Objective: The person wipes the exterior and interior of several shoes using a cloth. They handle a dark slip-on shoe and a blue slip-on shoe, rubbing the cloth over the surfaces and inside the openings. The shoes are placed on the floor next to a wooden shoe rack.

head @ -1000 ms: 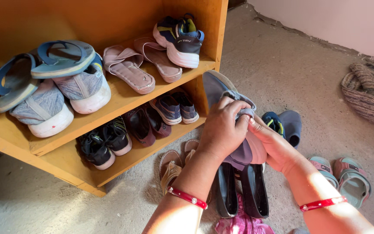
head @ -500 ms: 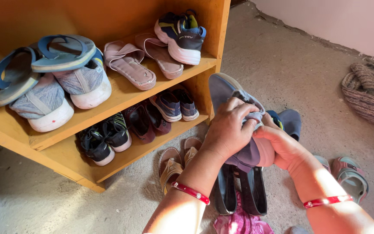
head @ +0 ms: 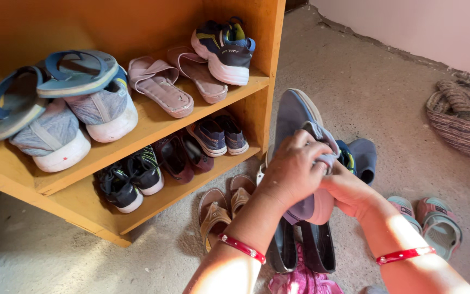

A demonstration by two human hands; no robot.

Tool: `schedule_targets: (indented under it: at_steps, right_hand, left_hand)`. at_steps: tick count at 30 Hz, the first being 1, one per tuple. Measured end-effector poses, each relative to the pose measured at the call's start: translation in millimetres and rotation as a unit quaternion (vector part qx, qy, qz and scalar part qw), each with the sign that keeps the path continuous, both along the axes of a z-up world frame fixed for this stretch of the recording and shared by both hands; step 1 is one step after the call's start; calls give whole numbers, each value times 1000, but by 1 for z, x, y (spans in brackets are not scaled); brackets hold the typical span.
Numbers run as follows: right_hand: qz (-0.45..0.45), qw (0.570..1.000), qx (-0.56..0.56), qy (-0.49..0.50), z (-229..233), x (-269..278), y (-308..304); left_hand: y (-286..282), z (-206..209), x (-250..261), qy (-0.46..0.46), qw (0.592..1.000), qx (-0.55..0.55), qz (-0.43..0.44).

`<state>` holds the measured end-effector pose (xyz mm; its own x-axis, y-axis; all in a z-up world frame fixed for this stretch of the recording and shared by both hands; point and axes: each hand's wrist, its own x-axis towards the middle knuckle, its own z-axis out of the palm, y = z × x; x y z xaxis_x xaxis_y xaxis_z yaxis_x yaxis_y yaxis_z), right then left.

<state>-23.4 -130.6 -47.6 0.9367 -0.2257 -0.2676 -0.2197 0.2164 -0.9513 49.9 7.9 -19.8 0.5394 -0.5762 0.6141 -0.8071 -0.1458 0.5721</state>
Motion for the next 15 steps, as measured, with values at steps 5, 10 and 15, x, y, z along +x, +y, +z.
schedule_targets:
  at_steps: [5, 10, 15]
  right_hand:
    - [-5, 1000, -13, -5, 15, -2, 9]
    - [2, 1000, -3, -10, 18, -1, 12]
    - [-44, 999, -23, -23, 19, 1, 12]
  left_hand:
    - [-1, 2, 16, -8, 988, -66, 138]
    - [4, 5, 14, 46, 990, -98, 96]
    - [-1, 1, 1, 34, 999, -25, 20]
